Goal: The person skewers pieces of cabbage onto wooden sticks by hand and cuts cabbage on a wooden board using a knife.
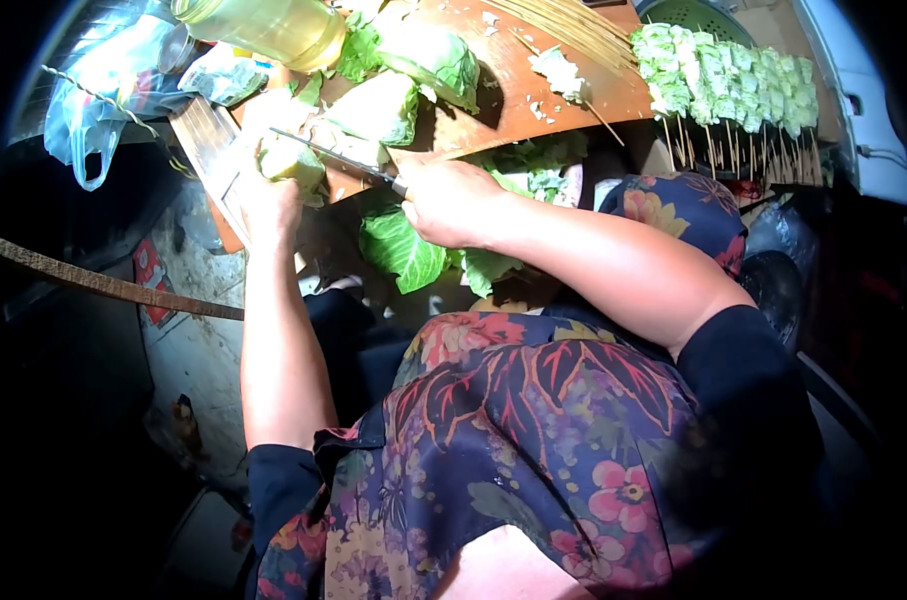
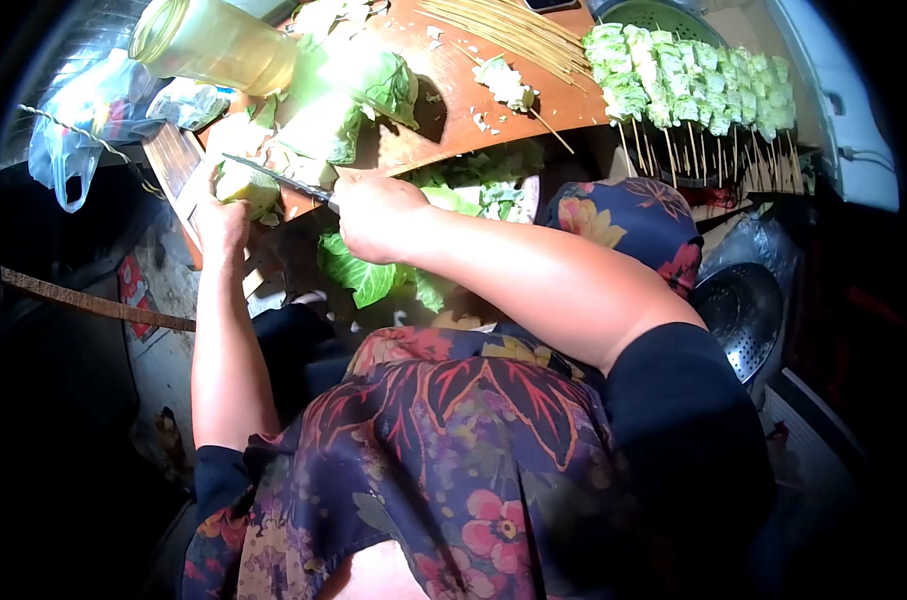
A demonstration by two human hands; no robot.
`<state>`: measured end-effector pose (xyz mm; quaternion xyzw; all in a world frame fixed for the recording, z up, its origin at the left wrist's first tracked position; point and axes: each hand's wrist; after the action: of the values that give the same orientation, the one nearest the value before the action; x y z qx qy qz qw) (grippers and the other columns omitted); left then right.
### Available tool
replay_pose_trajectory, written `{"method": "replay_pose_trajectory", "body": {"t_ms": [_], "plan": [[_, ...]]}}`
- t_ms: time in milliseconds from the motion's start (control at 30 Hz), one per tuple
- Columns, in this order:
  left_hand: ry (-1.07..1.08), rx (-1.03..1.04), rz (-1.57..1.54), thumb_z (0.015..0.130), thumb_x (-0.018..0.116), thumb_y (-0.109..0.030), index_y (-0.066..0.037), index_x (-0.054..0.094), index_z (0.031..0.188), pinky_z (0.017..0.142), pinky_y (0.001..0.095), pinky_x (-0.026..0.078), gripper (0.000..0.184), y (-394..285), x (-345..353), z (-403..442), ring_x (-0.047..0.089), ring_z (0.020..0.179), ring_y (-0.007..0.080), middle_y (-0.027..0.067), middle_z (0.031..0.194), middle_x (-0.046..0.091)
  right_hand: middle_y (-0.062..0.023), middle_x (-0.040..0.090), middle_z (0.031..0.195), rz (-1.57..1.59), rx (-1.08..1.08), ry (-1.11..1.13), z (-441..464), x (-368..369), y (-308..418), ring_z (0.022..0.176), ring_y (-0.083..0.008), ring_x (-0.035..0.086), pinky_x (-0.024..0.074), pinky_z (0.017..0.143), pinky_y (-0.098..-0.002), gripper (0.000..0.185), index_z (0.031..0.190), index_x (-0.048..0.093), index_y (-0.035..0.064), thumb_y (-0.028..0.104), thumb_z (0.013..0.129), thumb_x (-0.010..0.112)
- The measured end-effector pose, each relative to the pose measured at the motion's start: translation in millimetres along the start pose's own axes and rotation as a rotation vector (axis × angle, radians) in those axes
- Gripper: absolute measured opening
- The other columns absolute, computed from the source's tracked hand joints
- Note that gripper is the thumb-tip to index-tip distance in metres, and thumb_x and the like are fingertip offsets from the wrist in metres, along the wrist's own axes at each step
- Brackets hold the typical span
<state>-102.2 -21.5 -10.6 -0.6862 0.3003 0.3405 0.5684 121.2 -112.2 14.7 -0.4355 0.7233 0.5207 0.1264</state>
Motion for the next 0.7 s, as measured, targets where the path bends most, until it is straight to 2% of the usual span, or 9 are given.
{"method": "replay_pose_trajectory", "body": {"t_ms": [167,233,267,333,500,567,600,633,700], "plan": [[-0.112,0.143,0.042,0.071,0.06,0.002,-0.004,0.051,0.128,0.095,0.0378,0.045,0.057,-1,-14,7,0.059,0.106,0.0337,0.0209,0.112,0.061,-0.025,0.061,0.089,0.136,-0.063,-0.063,-15,-13,2,0.087,-0.0413,0.061,0.0484,0.078,-0.0462,0.032,0.102,0.05,-0.0034,0.023,0.084,0.056],[-0.445,0.525,0.409,0.07,0.057,0.002,-0.006,0.051,0.128,0.095,0.0354,0.044,0.059,-10,-12,2,0.059,0.108,0.0314,0.0183,0.116,0.061,-0.0245,0.061,0.088,0.185,-0.069,-0.111,-17,-13,-3,0.086,-0.0407,0.06,0.0484,0.077,-0.0453,0.032,0.1,0.05,-0.0025,0.024,0.084,0.057],[-0.444,0.523,0.411,0.07,0.057,0.002,-0.006,0.051,0.128,0.095,0.0354,0.044,0.059,-11,-7,0,0.059,0.108,0.0314,0.0183,0.116,0.061,-0.024,0.06,0.087,0.23,-0.076,-0.159,-18,-13,-4,0.084,-0.0402,0.06,0.0484,0.076,-0.0445,0.031,0.098,0.05,-0.0016,0.025,0.084,0.058],[-0.223,0.508,0.16,0.069,0.057,-0.001,-0.006,0.054,0.123,0.095,0.0367,0.045,0.054,-21,8,-7,0.061,0.103,0.032,0.0179,0.111,0.063,-0.0237,0.062,0.086,0.289,-0.077,-0.186,-23,-22,0,0.084,-0.04,0.061,0.0488,0.076,-0.0446,0.031,0.099,0.05,-0.0024,0.025,0.084,0.057],[0.223,0.293,0.238,0.074,0.055,-0.001,-0.003,0.063,0.108,0.083,0.0357,0.05,0.035,-30,44,-24,0.065,0.093,0.0289,0.0175,0.095,0.067,-0.0254,0.061,0.085,0.364,-0.182,-0.406,-22,-24,-6,0.083,-0.0424,0.06,0.0482,0.076,-0.0458,0.031,0.096,0.049,-0.0025,0.024,0.083,0.057],[0.479,0.189,0.075,0.074,0.051,0.003,-0.001,0.065,0.102,0.079,0.0331,0.051,0.031,-36,42,-27,0.066,0.085,0.0261,0.0141,0.089,0.068,-0.026,0.06,0.085,0.35,-0.178,-0.433,-26,-29,-6,0.083,-0.0433,0.059,0.048,0.077,-0.0464,0.03,0.094,0.05,-0.0023,0.024,0.082,0.056],[0.578,0.223,-0.115,0.075,0.048,0.005,0.001,0.064,0.096,0.068,0.0292,0.05,0.027,-14,55,-20,0.063,0.073,0.0191,0.0092,0.082,0.066,-0.0261,0.06,0.085,0.379,-0.148,-0.407,-27,-32,-7,0.083,-0.0429,0.059,0.0479,0.076,-0.0465,0.029,0.093,0.05,-0.0022,0.024,0.082,0.056],[0.577,0.225,-0.115,0.075,0.048,0.005,0.001,0.064,0.096,0.068,0.0292,0.05,0.027,-17,55,-17,0.063,0.073,0.0191,0.0092,0.082,0.066,-0.0262,0.06,0.085,0.408,-0.118,-0.38,-29,-34,-8,0.083,-0.0426,0.059,0.0479,0.076,-0.0466,0.029,0.093,0.05,-0.0021,0.024,0.082,0.056],[0.42,-0.054,-0.27,0.077,0.047,0.006,0.0,0.063,0.09,0.059,0.0248,0.046,0.022,-22,55,-10,0.057,0.064,0.0125,0.0047,0.076,0.061,-0.026,0.061,0.084,0.445,-0.093,-0.364,-36,-40,-8,0.082,-0.0421,0.06,0.0481,0.075,-0.0468,0.028,0.093,0.051,-0.0017,0.024,0.083,0.056]]}}
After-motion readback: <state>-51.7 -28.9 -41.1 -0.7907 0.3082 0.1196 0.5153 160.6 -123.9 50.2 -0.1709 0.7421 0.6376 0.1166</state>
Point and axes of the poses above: each hand's wrist, its own z-axis towards the middle knuckle, its own x-axis out of the palm, y = z × x
